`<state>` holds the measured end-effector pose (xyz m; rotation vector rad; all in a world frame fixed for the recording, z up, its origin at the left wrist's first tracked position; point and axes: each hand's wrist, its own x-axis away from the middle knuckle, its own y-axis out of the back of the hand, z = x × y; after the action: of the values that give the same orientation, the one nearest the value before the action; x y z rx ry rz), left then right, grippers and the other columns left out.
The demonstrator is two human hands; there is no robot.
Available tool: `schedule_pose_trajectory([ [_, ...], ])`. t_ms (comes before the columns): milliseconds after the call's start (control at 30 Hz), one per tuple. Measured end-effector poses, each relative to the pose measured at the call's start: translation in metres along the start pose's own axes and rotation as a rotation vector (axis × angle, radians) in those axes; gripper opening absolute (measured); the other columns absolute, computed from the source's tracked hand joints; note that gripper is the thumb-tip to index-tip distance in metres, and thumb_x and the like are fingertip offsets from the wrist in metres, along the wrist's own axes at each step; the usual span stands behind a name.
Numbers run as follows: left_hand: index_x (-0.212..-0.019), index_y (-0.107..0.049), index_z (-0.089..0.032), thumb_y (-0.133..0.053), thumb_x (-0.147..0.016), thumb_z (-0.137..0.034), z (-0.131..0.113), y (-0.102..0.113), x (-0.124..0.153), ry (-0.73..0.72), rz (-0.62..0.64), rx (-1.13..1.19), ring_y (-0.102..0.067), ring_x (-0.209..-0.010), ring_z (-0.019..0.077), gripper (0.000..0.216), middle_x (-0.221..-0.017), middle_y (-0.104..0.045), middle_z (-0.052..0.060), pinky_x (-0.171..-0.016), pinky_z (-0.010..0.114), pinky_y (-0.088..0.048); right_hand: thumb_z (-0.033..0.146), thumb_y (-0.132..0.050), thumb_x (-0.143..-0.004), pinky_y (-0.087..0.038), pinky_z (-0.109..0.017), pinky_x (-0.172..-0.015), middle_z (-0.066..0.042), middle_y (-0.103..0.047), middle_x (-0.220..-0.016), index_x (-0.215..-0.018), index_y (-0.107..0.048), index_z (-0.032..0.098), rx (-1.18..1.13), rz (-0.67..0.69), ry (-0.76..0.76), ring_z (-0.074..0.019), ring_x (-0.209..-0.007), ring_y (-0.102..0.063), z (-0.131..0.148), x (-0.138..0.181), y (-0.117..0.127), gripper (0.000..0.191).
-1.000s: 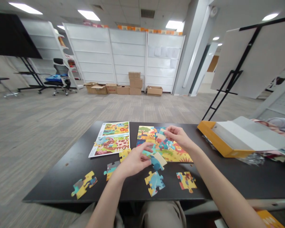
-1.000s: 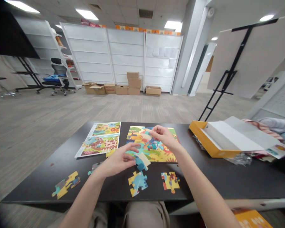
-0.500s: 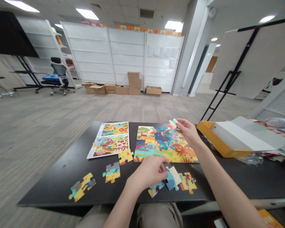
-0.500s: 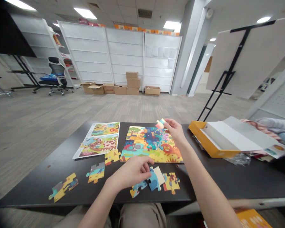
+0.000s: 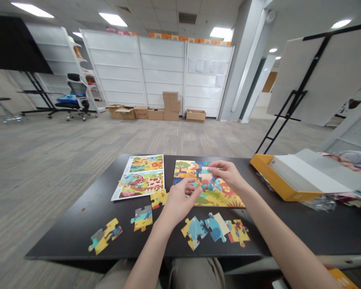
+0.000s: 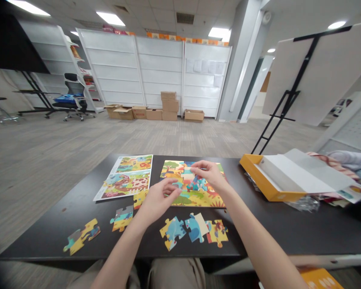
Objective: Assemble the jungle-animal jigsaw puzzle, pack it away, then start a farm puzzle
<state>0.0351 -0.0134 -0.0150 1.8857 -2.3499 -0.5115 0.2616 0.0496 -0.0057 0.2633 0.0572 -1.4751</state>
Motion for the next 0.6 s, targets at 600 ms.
schedule_pose_trajectory([
  [600, -0.097, -0.061, -0.017, -0.067, -0.079, -0.025, 0.002, 0.019, -0.018, 0.028, -0.002, 0.145, -0.076, -0.076, 0.0207, 0.02, -0.078, -0.075, 0.004, -0.07, 0.029, -0.057, 0.048, -0.085, -0.071, -0.048, -0.026, -0.054, -0.001, -0.07, -0.066, -0.085, -0.073, 0.018, 0.038, 0.294, -0.039, -0.0134, -0.057, -0.062, 0.007, 0.01, -0.013, 0.035],
])
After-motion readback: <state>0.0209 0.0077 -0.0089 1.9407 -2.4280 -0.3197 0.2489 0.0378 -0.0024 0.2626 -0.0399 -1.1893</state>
